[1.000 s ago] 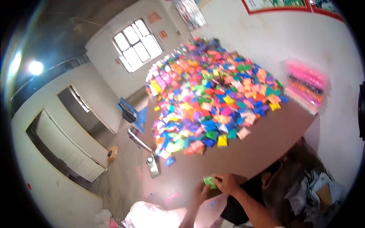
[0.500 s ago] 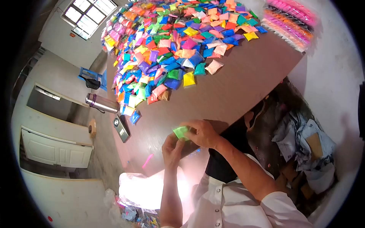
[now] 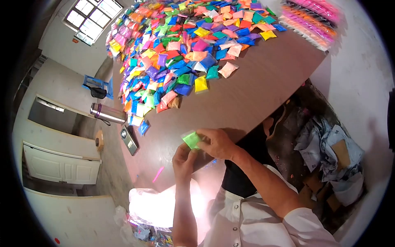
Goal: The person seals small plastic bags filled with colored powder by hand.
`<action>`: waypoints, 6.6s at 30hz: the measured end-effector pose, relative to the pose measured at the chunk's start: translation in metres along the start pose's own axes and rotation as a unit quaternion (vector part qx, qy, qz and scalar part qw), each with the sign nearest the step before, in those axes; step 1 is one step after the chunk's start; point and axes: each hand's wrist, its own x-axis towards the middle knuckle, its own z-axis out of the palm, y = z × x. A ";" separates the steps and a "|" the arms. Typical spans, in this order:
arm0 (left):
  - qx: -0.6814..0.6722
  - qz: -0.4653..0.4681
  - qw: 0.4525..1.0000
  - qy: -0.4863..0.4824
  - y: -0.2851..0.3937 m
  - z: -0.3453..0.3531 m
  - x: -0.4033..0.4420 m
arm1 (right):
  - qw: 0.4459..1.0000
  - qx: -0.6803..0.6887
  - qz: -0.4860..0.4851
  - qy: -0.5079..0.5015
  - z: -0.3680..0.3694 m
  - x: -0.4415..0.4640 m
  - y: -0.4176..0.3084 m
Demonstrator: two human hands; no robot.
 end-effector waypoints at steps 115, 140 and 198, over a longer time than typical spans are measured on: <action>0.011 -0.017 0.999 -0.034 -0.004 -0.005 0.000 | 0.999 0.032 0.035 -0.014 0.005 -0.004 -0.001; 0.577 0.154 0.764 0.244 0.004 -0.132 -0.064 | 0.985 -0.144 -0.084 0.041 0.016 -0.008 0.001; 0.471 0.089 0.849 -0.221 0.046 -0.047 -0.053 | 0.918 -0.312 -0.196 0.147 -0.019 -0.077 0.014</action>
